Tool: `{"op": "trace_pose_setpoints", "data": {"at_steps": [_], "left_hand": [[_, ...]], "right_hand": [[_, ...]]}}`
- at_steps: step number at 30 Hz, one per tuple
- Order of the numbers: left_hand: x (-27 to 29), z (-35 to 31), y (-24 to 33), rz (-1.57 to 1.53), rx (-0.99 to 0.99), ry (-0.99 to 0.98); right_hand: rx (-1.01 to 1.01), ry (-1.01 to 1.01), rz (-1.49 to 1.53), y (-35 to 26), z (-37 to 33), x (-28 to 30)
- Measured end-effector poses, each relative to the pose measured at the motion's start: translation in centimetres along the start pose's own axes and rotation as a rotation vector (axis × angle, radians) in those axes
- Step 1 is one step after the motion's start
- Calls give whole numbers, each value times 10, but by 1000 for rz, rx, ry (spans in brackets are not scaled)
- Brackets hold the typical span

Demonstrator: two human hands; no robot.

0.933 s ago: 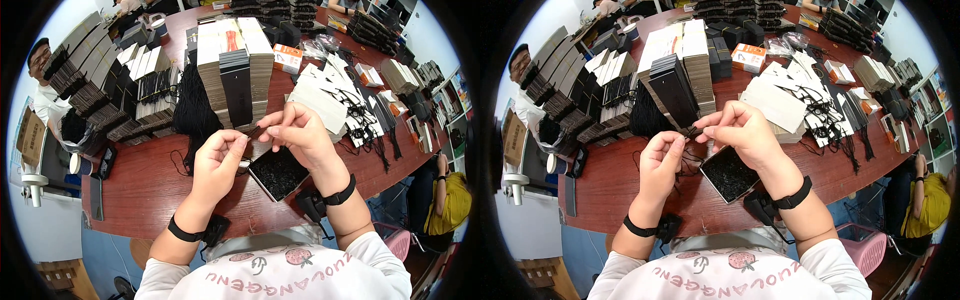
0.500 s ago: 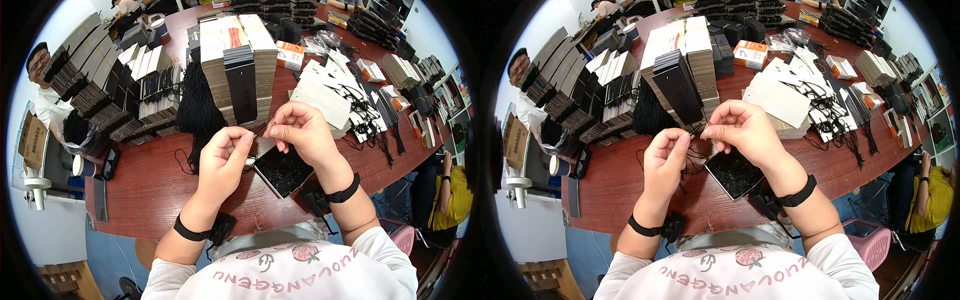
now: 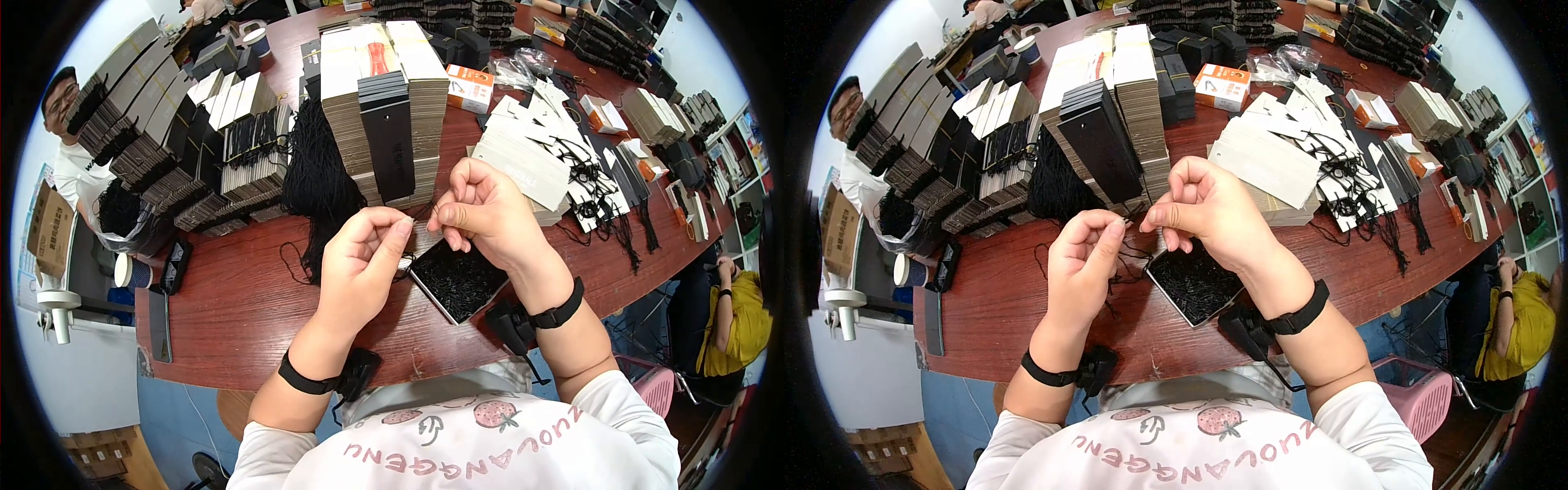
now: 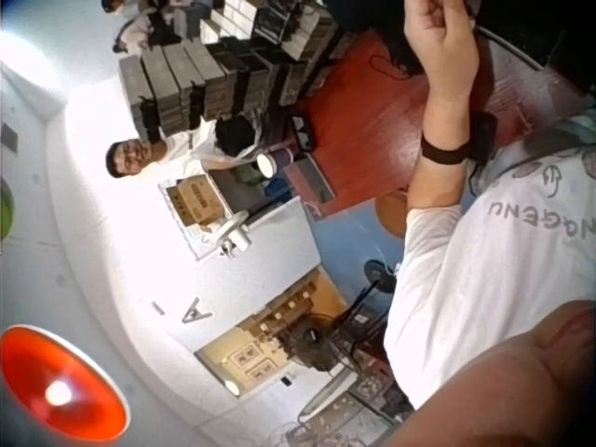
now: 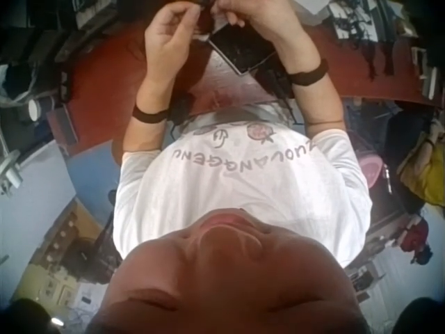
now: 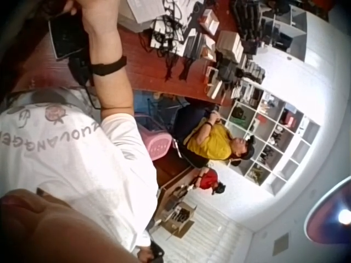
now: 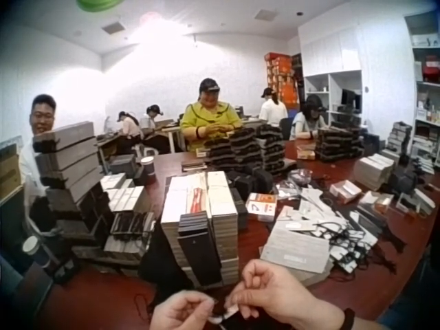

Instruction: Assembling clothing tags by threading elastic cords through pre-punched holes and securing them.

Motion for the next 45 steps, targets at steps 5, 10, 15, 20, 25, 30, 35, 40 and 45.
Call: {"op": "trace_pose_setpoints", "data": {"at_steps": [5, 10, 15, 20, 25, 30, 35, 40, 45], "left_hand": [[2, 0, -1, 17, -4, 25], [4, 1, 0, -26, -15, 49], [6, 2, 0, -11, -33, 62], [4, 1, 1, -23, -14, 47], [2, 1, -6, -42, 49, 31], [1, 0, -22, -120, 214, 27], [4, 1, -23, -153, 218, 18], [2, 0, -23, -77, 208, 11], [0, 0, -20, -106, 165, -3]], "right_hand": [[-32, -21, 12, 2, 0, 0], [-55, -16, 3, 4, 0, 0], [-63, -32, -33, 6, -2, -3], [-64, -40, -35, 7, -1, -3], [-101, -66, 54, 13, -2, -9], [-88, -68, 47, 14, -4, -12], [-79, -75, 11, 12, -5, -13], [-98, -50, -31, 17, -4, -10], [-81, -35, -108, 14, -4, -8]]}}
Point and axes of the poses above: each hand's wrist, its own z-axis towards the middle knuckle, its own x-axis out of the back of the hand, y = z × x, the point moved 9 cm from there along z, towards the middle knuckle, and after that the axes turned 14 degrees about y, right-handed, at the moved point
